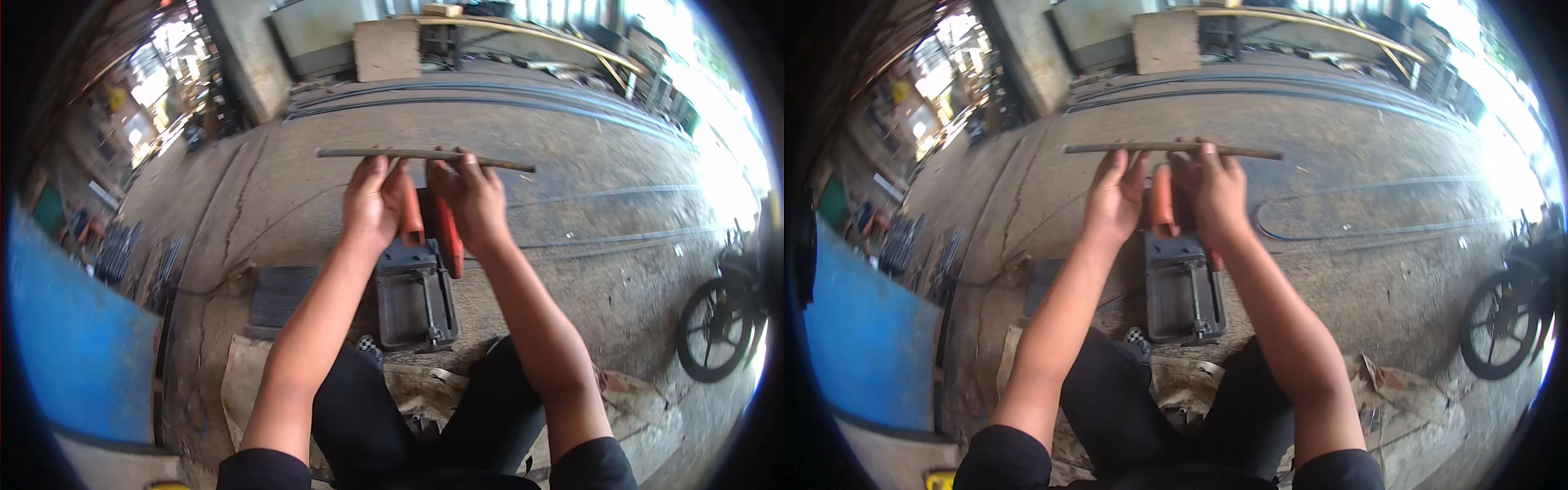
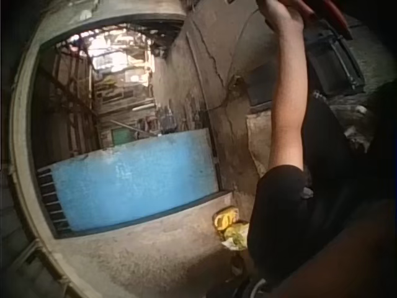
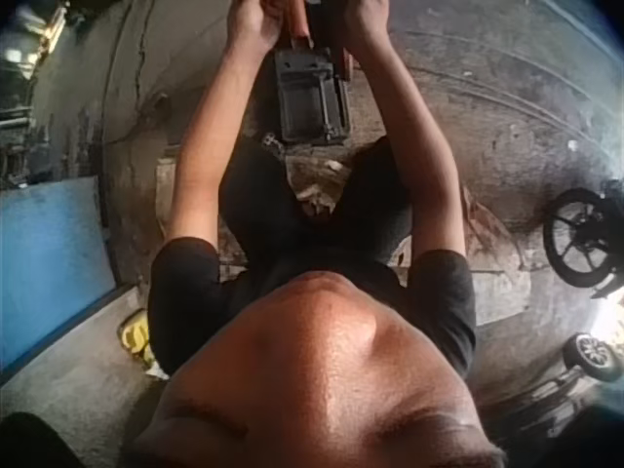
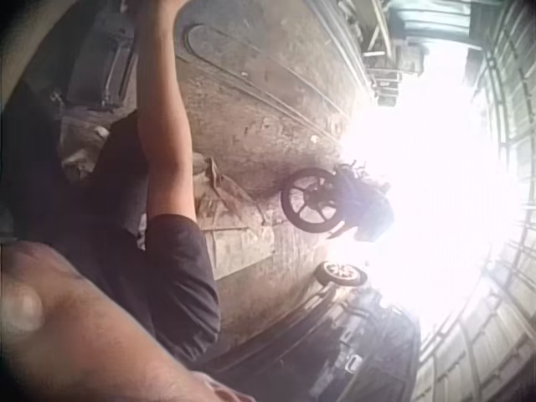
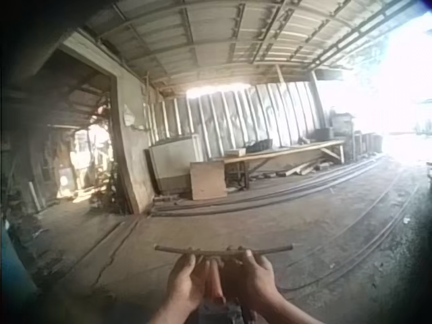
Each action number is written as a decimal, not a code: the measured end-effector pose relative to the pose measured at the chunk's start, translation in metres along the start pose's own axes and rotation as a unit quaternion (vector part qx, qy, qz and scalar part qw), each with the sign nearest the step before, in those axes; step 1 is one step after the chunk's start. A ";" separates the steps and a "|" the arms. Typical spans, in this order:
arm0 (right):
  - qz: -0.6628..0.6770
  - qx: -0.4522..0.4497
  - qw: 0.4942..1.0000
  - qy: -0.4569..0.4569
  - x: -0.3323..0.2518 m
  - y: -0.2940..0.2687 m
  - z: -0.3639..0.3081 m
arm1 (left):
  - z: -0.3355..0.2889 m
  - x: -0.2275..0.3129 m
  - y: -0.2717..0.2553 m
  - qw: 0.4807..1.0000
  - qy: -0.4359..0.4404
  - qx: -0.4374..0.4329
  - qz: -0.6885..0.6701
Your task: Using a circular chop saw to cut a thin metal rod into smaller pieces.
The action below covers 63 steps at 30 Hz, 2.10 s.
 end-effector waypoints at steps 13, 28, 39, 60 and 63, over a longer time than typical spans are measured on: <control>-0.121 0.141 0.973 0.135 -0.009 -0.036 0.016 | 0.052 -0.062 0.003 0.989 -0.009 0.145 0.037; -0.469 -0.232 0.849 -0.075 0.002 -0.176 0.021 | 0.025 -0.055 0.002 0.729 0.217 -0.016 0.649; -0.271 -0.005 0.925 0.268 0.150 -0.365 -0.078 | 0.056 -0.054 -0.025 0.833 -0.256 0.193 0.450; -0.507 -0.054 0.852 0.118 0.166 -0.345 -0.096 | 0.050 -0.061 -0.028 0.797 -0.226 0.189 0.527; -0.508 -0.051 0.856 0.081 0.169 -0.344 -0.097 | 0.050 -0.060 -0.028 0.800 -0.230 0.188 0.521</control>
Point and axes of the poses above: each hand's wrist, its own z-axis towards the middle knuckle, its own y-axis out of the palm, x = y × z, the point moved 2 cm from there along z, towards the middle knuckle, and after that the axes turned 12 degrees about -y, right-handed, at the moved point
